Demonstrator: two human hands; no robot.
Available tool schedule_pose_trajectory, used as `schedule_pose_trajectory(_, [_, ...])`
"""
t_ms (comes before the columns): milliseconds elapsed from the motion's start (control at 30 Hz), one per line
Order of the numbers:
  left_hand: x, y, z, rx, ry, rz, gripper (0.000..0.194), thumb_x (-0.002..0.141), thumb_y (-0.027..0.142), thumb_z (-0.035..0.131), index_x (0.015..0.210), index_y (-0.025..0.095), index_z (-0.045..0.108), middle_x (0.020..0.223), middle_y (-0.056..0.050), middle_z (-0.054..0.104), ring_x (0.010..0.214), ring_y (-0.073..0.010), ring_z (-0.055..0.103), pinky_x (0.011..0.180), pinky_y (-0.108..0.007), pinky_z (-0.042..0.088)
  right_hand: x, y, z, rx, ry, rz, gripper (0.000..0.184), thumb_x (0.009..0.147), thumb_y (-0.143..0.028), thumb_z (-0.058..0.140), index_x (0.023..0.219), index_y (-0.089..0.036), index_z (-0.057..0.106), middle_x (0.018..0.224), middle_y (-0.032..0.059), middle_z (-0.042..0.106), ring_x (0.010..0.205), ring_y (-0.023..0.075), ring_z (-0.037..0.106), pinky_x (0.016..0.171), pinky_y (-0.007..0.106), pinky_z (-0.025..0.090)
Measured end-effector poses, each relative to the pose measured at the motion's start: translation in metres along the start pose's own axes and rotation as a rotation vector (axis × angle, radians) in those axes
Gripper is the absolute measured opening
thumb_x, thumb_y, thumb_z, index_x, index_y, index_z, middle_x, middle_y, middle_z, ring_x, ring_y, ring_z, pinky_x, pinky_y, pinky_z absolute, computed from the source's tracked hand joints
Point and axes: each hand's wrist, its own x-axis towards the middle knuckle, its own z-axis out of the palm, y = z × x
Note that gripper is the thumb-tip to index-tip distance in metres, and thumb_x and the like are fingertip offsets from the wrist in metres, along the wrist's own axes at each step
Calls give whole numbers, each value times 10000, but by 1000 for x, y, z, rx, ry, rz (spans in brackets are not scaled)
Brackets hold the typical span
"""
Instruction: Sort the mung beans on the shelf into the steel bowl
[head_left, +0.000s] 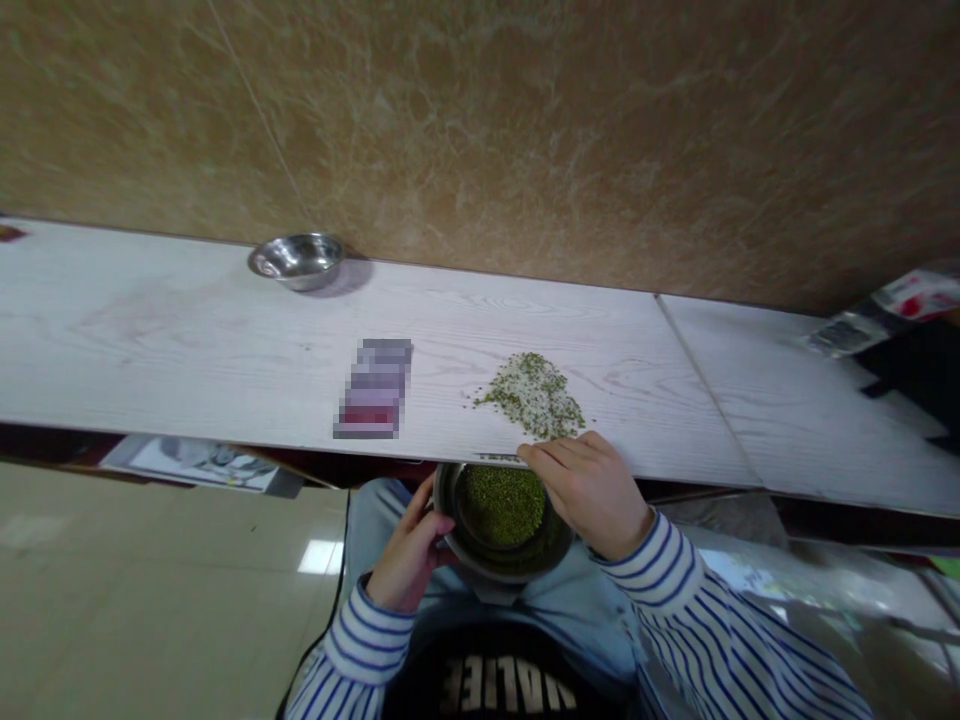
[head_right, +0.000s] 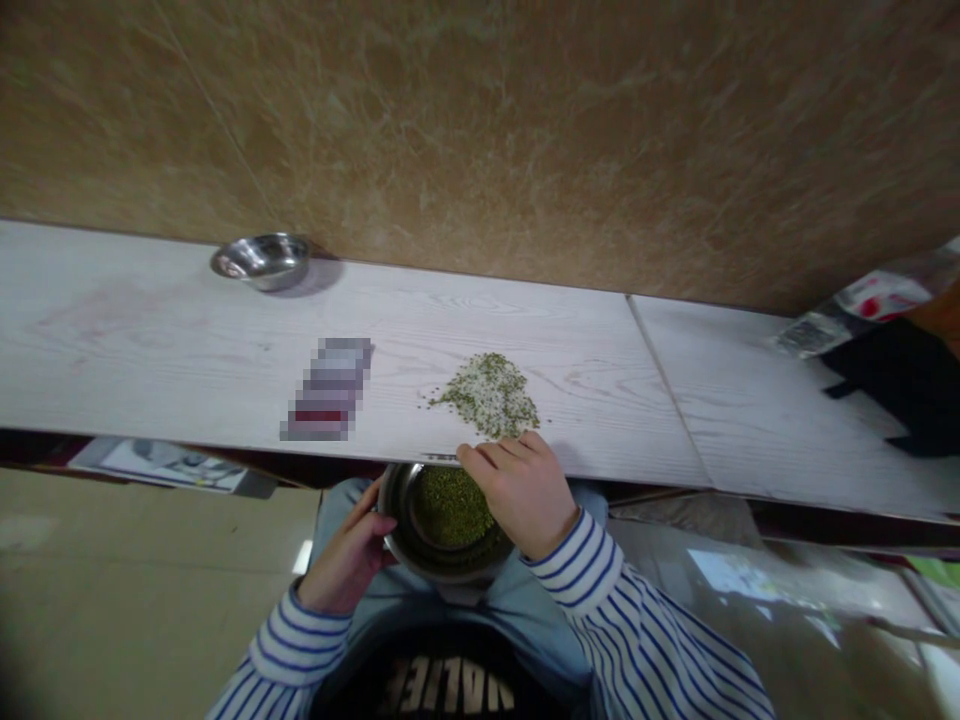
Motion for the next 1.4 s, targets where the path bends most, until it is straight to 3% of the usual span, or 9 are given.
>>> schedule_pose_trajectory(233, [7,-7,7,-15,-41,18,650,651,126,540,1270,290,428,986,-24,624,663,-156,593,549,-312,506,-17,-5,-3,39,18,16,205,863,-149,462,1035,-194,564,790,19,665,722,134,576,679,287,318])
schedule_pose_trajectory(433, [5,-6,0,-22,-5,14,657,653,131,544,1281,283,426,930,-24,628,703,-168,600,547,-292,502,-12,-1,9,83,155,325,206,886,-232,412,1017,-171,558,803,44,676,676,146,616,636,255,393])
schedule_pose_trajectory(567, [3,-3,-8,-41,33,18,689,651,127,543,1302,302,399,984,-22,629,720,-161,605,566,-284,499,9,-3,20,204,154,440,213,857,-235,434,1027,-167,543,783,32,682,648,153,632,593,243,421])
schedule_pose_trajectory(967, [2,3,-16,-63,75,-7,718,643,131,546,1323,290,380,1042,-43,629,828,-197,617,586,-283,495,34,-12,31,265,83,456,233,843,-239,441,1043,-177,542,785,39,689,688,167,644,633,252,447])
schedule_pose_trajectory(1400, [3,4,-14,-56,103,-3,720,623,141,557,1310,278,393,966,-32,636,803,-197,618,552,-273,489,30,-11,24,287,104,505,237,823,-237,428,1010,-166,556,735,29,677,651,166,630,604,256,439])
